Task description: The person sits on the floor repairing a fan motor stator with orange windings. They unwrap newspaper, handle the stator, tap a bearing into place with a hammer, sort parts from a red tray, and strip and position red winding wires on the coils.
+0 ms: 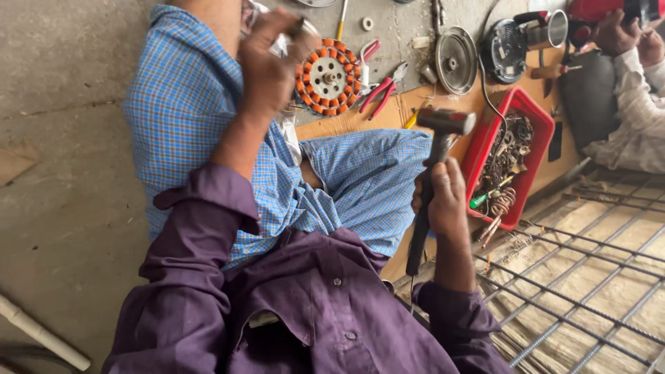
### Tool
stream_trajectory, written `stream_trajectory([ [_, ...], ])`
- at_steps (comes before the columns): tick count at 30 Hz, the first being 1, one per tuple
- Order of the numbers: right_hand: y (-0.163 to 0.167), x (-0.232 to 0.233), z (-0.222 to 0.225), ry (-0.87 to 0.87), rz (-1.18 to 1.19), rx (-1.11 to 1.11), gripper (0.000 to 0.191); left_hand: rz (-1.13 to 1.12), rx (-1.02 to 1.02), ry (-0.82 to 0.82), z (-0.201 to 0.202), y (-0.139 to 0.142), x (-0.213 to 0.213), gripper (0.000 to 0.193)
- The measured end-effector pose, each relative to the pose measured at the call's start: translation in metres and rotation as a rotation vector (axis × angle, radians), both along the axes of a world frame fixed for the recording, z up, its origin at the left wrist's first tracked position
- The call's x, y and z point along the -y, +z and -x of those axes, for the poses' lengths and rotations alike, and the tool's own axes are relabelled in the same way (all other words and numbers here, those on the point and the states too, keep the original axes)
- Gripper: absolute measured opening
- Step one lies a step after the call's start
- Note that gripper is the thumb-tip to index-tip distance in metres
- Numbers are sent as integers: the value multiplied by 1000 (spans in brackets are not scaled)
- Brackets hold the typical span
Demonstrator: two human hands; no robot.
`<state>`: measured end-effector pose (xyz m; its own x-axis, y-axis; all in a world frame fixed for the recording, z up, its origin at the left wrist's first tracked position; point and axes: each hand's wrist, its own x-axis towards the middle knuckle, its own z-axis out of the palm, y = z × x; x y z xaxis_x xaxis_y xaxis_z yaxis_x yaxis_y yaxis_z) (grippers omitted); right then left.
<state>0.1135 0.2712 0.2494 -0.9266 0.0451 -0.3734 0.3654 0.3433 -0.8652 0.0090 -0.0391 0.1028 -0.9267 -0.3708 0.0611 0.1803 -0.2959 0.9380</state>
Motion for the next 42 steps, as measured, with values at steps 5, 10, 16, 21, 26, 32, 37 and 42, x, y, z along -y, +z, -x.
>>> stream_trajectory([
  [5,-35,-3,0,82,-59,93,24,812,-207,59,-9,-20,-40,41],
  [10,-40,38,21,269,-128,54,22,835,-227,44,-11,-31,-43,44],
  [16,24,43,52,303,-85,-238,22,805,-238,34,-9,-40,-43,45],
  [21,16,47,53,166,319,-678,24,782,-204,17,-11,-46,-47,42],
  [26,-35,51,76,464,-463,-138,31,811,-250,27,-7,-37,-42,39],
  [32,21,-23,44,96,41,-301,34,805,-264,44,-6,-27,-39,36],
  [37,29,-37,37,41,-108,-285,29,66,-11,-38,-5,-8,-16,28],
  [42,4,-40,30,-24,-216,-110,24,-59,4,-8,-6,-3,-3,35],
])
